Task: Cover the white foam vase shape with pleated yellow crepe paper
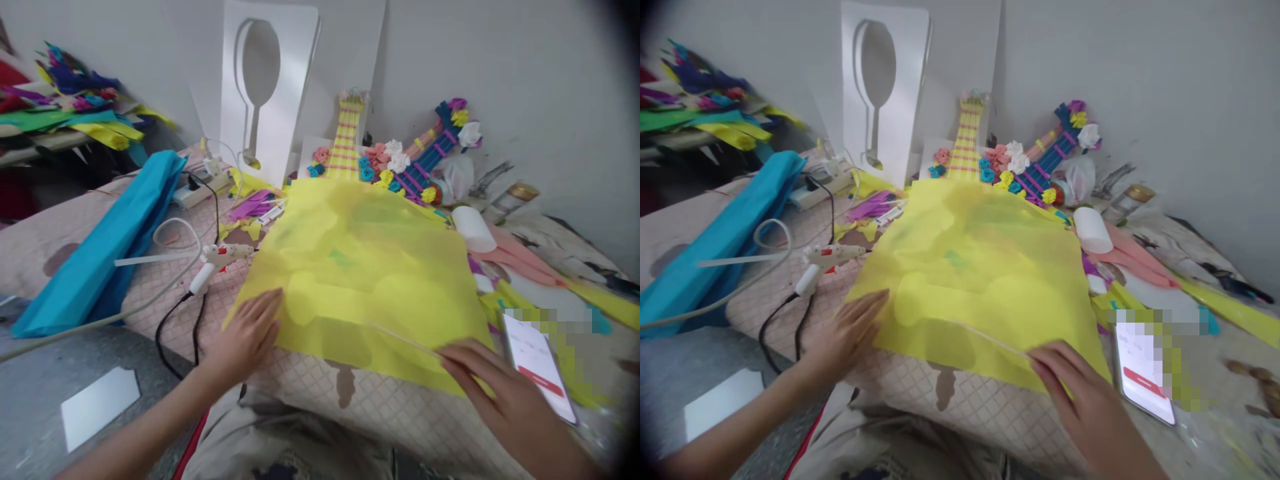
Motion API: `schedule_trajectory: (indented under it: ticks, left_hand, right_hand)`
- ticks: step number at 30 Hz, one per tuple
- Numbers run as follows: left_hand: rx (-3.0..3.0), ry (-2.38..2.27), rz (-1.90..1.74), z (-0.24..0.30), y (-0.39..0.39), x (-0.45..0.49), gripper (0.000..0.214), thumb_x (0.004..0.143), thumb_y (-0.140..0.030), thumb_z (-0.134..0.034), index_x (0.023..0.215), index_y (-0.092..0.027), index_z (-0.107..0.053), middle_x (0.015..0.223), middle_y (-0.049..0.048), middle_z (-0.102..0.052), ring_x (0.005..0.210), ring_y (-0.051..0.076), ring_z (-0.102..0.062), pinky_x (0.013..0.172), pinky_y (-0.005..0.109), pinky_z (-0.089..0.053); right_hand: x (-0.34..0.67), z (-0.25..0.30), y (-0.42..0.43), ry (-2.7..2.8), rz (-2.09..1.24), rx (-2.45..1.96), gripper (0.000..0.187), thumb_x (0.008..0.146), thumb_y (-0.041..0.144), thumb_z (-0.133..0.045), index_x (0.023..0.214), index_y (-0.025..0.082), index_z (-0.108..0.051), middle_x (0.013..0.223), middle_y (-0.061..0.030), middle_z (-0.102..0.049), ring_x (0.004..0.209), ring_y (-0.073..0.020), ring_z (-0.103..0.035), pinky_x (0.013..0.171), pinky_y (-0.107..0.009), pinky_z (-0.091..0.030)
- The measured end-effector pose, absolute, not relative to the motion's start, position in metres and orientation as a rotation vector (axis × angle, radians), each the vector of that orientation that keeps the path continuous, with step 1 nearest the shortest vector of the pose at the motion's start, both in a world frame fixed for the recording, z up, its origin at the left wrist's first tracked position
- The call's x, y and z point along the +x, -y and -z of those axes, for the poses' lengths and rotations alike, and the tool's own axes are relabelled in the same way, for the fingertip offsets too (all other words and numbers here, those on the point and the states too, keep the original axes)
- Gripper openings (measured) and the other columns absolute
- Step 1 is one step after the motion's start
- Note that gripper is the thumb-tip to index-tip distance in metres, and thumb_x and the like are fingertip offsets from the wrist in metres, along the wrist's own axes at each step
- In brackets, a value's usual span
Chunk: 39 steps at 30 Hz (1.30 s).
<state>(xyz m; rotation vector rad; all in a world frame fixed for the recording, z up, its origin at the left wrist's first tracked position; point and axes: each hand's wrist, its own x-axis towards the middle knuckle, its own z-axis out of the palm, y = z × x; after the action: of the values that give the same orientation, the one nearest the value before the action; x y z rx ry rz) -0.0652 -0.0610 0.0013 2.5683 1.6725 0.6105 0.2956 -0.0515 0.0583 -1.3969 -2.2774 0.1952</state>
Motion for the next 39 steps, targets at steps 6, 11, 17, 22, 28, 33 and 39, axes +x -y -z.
schedule_trajectory:
  ticks: [6,11,17,22,28,33,39]
  left_hand:
    - [2.568,-1.336,-0.581,-0.002,0.096,-0.009,0.047,0.086,-0.021,-0.041,0.131,-0.011,-0.035,0.136,0.0102,-0.040,0.128,0.021,-0.031,0.103,0.038,-0.035]
    - [2.542,-1.375,-0.491,0.003,0.081,0.012,0.055,0.088,-0.033,-0.038,0.135,-0.007,-0.027,0.143,0.0113,-0.027,0.134,0.023,-0.018,0.109,0.039,-0.025]
    - [2.504,-1.409,-0.485,0.008,0.077,0.013,0.059,0.089,-0.042,-0.031,0.136,-0.007,-0.025,0.145,0.0119,-0.023,0.134,0.022,-0.014,0.111,0.037,-0.020]
    - [2.471,-1.436,-0.478,0.010,0.080,0.013,0.062,0.089,-0.046,-0.029,0.137,-0.009,-0.023,0.145,0.0110,-0.021,0.134,0.022,-0.014,0.111,0.036,-0.020]
    - [2.460,-1.423,-0.450,0.011,0.080,0.013,0.065,0.088,-0.050,-0.028,0.138,-0.008,-0.020,0.145,0.0114,-0.020,0.135,0.022,-0.012,0.111,0.036,-0.018]
    - [2.449,-1.414,-0.475,0.011,0.079,0.013,0.065,0.088,-0.049,-0.030,0.137,-0.009,-0.023,0.145,0.0121,-0.022,0.134,0.023,-0.015,0.110,0.037,-0.021]
    - [2.401,-1.384,-0.500,0.007,0.079,0.013,0.064,0.087,-0.048,-0.032,0.137,-0.008,-0.024,0.144,0.0131,-0.022,0.134,0.024,-0.015,0.109,0.041,-0.023]
  right_hand:
    - [0.210,-0.042,-0.039,2.577,-0.505,-0.916,0.017,0.088,0.021,-0.044,0.086,0.020,-0.061,0.086,-0.0043,-0.061,0.082,-0.0153,-0.056,0.074,-0.029,-0.046]
    - [0.192,-0.017,-0.068,2.570,-0.590,-0.862,0.016,0.085,0.019,-0.048,0.084,0.019,-0.063,0.087,-0.0046,-0.058,0.080,-0.0149,-0.056,0.074,-0.029,-0.046]
    - [0.192,-0.007,-0.071,2.511,-0.574,-0.937,0.017,0.084,0.019,-0.050,0.084,0.020,-0.066,0.084,-0.0044,-0.060,0.077,-0.0154,-0.056,0.070,-0.029,-0.047]
    - [0.188,-0.005,-0.073,2.424,-0.554,-1.006,0.017,0.084,0.020,-0.050,0.083,0.019,-0.067,0.082,-0.0044,-0.062,0.073,-0.0148,-0.057,0.066,-0.028,-0.048]
    - [0.188,-0.001,-0.067,2.384,-0.513,-1.024,0.018,0.083,0.020,-0.051,0.082,0.019,-0.068,0.079,-0.0041,-0.061,0.072,-0.0145,-0.057,0.065,-0.027,-0.048]
    - [0.185,0.002,-0.060,2.329,-0.440,-1.054,0.019,0.084,0.019,-0.049,0.084,0.018,-0.068,0.080,-0.0049,-0.061,0.072,-0.0144,-0.057,0.066,-0.027,-0.048]
    - [0.185,0.004,-0.058,2.280,-0.359,-1.116,0.022,0.085,0.020,-0.045,0.085,0.018,-0.067,0.080,-0.0060,-0.061,0.071,-0.0155,-0.057,0.065,-0.029,-0.048]
